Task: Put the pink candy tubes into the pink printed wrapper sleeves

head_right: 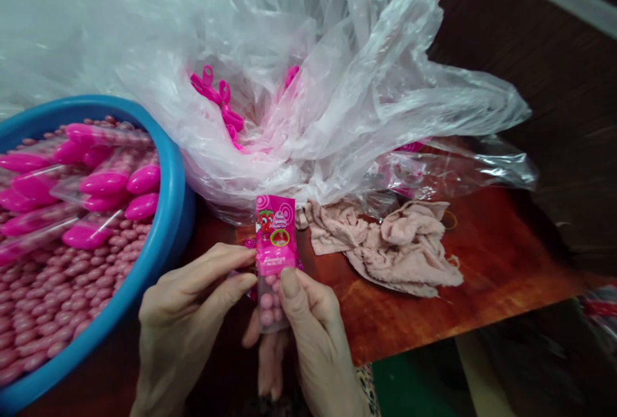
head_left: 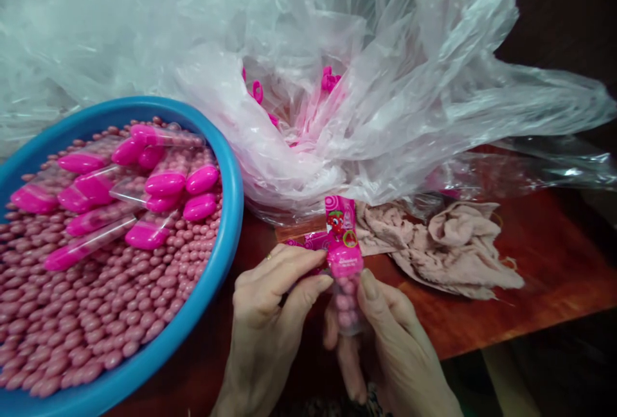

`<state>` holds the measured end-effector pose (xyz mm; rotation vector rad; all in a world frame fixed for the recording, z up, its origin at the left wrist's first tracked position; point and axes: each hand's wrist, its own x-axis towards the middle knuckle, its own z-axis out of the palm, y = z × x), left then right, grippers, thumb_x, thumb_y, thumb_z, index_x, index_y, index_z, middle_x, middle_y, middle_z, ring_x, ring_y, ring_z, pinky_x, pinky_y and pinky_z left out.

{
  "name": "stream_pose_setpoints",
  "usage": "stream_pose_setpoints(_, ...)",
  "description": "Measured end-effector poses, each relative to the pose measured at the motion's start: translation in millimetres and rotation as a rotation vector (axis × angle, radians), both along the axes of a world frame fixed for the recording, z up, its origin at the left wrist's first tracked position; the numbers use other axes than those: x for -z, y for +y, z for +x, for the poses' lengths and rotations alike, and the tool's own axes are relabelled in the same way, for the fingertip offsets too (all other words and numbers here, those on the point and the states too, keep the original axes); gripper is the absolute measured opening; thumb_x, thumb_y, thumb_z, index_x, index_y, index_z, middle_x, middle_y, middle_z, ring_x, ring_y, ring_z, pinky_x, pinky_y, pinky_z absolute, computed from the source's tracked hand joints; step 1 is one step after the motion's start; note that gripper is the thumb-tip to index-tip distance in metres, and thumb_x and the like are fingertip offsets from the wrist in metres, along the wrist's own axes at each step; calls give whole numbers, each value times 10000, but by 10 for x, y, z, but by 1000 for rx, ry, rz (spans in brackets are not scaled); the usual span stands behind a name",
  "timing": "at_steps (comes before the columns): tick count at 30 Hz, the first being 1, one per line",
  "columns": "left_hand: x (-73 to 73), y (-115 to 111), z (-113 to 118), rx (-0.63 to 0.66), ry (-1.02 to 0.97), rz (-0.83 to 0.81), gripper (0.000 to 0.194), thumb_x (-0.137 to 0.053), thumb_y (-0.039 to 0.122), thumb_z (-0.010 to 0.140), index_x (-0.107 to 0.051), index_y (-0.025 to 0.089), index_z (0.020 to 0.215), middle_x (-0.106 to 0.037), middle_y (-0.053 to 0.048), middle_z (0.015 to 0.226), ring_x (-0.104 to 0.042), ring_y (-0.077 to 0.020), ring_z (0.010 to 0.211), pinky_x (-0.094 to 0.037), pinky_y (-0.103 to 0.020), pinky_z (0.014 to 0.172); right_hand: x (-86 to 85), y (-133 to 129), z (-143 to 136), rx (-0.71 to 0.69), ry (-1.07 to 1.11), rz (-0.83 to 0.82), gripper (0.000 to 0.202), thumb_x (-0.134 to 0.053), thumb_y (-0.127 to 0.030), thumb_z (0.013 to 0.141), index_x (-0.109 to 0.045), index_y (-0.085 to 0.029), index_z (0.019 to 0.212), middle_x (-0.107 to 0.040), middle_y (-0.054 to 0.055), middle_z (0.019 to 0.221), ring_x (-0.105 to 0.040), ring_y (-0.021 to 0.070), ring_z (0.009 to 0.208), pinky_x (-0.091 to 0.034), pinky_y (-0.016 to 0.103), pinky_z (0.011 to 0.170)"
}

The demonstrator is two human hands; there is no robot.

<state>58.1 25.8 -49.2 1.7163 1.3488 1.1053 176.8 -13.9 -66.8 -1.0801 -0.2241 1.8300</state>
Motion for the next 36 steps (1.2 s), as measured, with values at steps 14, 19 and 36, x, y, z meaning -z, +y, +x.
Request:
stream_pose_setpoints(14,7,49,-74,167,215,212,88,-610,10,790,-698,14,792,-720,-117,697,-652,-164,675,-520,-243,662,-42,-19,-21,-256,-143,-84,493,-526,-650,793,-583,-161,785,-559,-31,387,-428,50,245,-306,96,251)
stream_pose_setpoints(19,1,37,-80,147,282,167,140,-571,2,797,-696,46,753,-696,-83,659,-635,-157,629,-514,-250,639,1,-13,-77,-236,-221,-57,503,-472,-632,838,-584,-144,791,-489,-61,365,-397,34,233,-278,88,252)
stream_pose_setpoints(36,114,58,-43,95,123,-273,184,-540,89,783,-562,174,621,-553,44,555,-485,-82,470,-376,-197,444,59,-56,-100,-199,-453,-54,468,-474,-608,852,-534,-160,729,-513,-48,522,-422,24,292,-291,114,284)
